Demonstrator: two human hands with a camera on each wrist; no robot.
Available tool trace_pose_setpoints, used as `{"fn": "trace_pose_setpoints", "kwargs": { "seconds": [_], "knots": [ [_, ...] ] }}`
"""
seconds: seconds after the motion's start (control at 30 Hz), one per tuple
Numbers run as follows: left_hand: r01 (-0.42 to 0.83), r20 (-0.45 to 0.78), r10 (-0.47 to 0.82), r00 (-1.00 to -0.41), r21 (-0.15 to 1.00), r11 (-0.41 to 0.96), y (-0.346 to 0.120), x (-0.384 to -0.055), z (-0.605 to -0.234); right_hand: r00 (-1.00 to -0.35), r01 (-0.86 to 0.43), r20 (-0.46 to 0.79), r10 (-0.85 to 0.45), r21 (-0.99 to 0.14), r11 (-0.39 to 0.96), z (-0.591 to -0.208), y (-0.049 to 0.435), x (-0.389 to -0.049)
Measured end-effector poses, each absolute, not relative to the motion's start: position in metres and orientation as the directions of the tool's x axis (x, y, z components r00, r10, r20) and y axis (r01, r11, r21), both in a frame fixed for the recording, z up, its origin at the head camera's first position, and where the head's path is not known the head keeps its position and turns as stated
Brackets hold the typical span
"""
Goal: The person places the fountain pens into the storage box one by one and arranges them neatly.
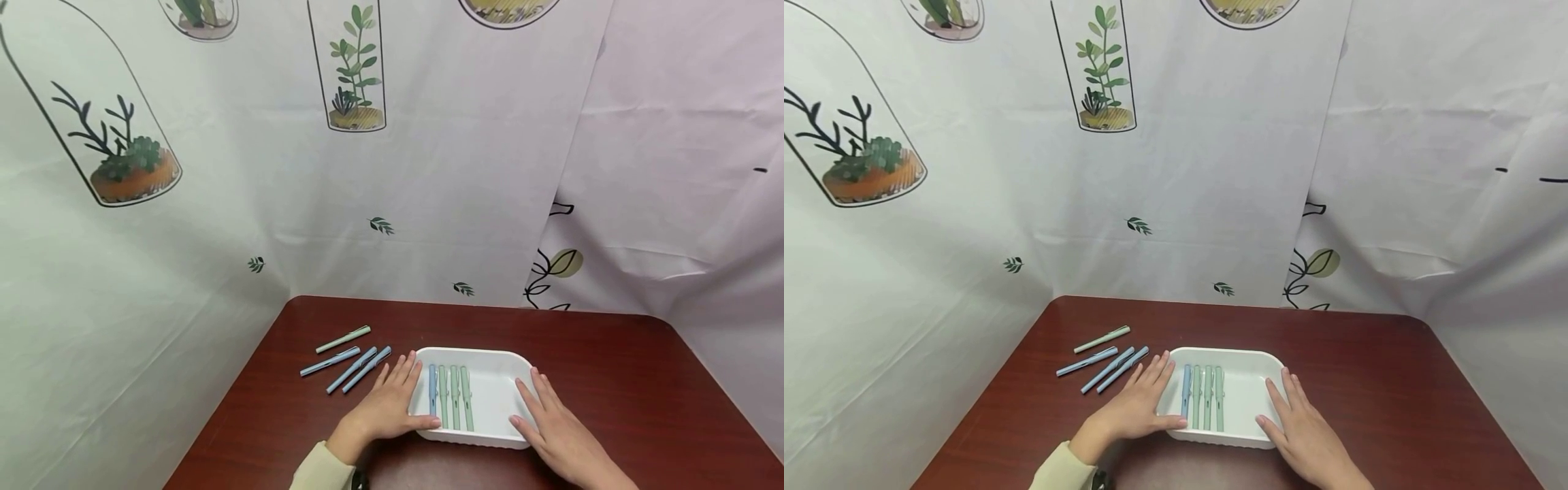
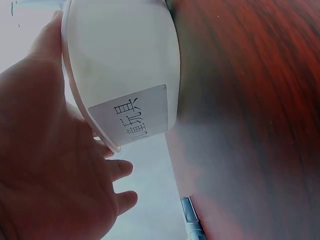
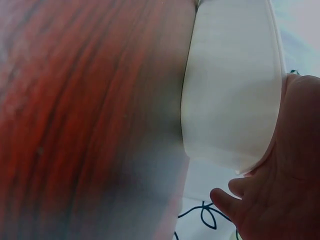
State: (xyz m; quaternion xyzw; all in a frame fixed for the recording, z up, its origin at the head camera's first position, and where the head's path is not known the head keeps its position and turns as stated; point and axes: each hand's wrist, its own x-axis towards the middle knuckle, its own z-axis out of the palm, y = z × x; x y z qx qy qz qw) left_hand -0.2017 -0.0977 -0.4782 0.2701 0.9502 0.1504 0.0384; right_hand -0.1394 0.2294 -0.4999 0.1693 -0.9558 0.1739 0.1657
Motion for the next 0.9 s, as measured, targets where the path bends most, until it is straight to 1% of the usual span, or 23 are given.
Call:
{"fn": "trace_pose_setpoints", "kwargs": {
  "seconds": [0.17,0.3,0.5,0.73,0.9],
  "knots": [
    [0.501,0.030,0.518,-0.855,0.314,0.807,-0.107,-0.202,-0.477,-0.894,-0.370,0.367,-0.256,-0.286,0.884,-0.500,0.229,-0.140],
    [0.497,0.081,0.500,-0.862,0.328,0.803,-0.120,-0.204,-0.475,-0.903,-0.360,0.350,-0.251,-0.294,0.885,-0.498,0.229,-0.140],
    [0.456,0.155,0.428,-0.890,0.333,0.825,-0.137,-0.208,-0.474,-0.899,-0.372,0.352,-0.259,-0.303,0.878,-0.496,0.230,-0.140],
    [0.364,0.161,0.328,-0.931,0.307,0.880,-0.141,-0.215,-0.478,-0.894,-0.381,0.361,-0.265,-0.301,0.874,-0.498,0.231,-0.140],
    [0.345,0.177,0.305,-0.936,0.290,0.892,-0.142,-0.219,-0.482,-0.883,-0.399,0.378,-0.279,-0.290,0.870,-0.500,0.231,-0.140]
  ]
}}
